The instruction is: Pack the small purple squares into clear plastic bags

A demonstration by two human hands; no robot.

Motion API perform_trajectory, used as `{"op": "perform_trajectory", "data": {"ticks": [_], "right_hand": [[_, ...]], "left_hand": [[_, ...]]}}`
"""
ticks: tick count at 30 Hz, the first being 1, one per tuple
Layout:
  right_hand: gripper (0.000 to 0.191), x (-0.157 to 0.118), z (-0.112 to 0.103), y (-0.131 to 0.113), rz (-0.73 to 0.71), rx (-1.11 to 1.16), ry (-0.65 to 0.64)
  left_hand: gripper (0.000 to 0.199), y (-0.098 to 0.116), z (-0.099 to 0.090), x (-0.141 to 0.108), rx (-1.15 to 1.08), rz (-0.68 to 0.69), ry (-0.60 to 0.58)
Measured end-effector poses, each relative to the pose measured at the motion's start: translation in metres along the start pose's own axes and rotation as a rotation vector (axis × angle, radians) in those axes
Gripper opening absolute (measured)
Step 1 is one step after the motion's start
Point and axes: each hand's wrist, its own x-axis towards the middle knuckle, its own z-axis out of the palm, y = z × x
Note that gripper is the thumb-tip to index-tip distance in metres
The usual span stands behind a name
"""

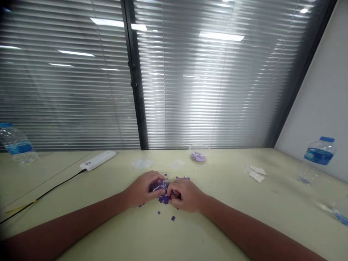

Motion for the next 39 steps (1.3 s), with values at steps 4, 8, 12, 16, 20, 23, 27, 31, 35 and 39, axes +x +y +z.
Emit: {"op": "perform_trajectory", "data": {"ticks": [4,8,12,16,20,23,27,31,35,39], "right_hand": [[0.024,0.0002,0.0000,-0.0001,-0.002,0.000,0.002],[0.023,0.0000,0.0006,-0.0006,0.001,0.002,-0.002],[0.022,-0.0006,0.0009,0.0000,0.003,-0.010,0.000],[0.021,-0.0007,0.0003,0.0001,-0.003,-0.011,0.003],[0.019,0.0004,-0.0004,-0.0012,-0.017,-0.008,0.012],[0.018,0.0007,-0.0002,-0.0021,-0.020,0.001,0.019],[0.019,0.0001,0.0000,-0.0020,-0.016,0.009,0.023],[0.028,-0.0005,-0.0011,-0.0010,-0.017,0.021,0.012],[0.030,0.0000,-0.0008,0.0002,-0.028,0.018,0.011],[0.028,0.0001,0.0013,0.0006,-0.026,0.007,0.015]], "left_hand": [[0.028,0.0003,-0.0004,-0.0004,-0.002,0.005,-0.003],[0.028,-0.0003,-0.0001,-0.0008,-0.002,0.012,-0.002],[0.028,-0.0004,0.0001,-0.0008,0.000,0.003,-0.001],[0.028,0.0000,-0.0001,-0.0007,-0.001,-0.001,-0.003],[0.028,0.0006,-0.0003,-0.0003,-0.007,0.002,-0.006],[0.029,0.0006,-0.0002,-0.0001,-0.009,0.001,-0.002],[0.029,0.0001,0.0002,-0.0004,-0.012,0.004,0.001],[0.029,-0.0002,0.0005,-0.0009,-0.015,0.006,-0.005],[0.028,-0.0008,0.0007,-0.0009,-0.011,0.012,-0.003],[0.030,-0.0012,0.0009,-0.0007,-0.008,0.009,-0.002]]}}
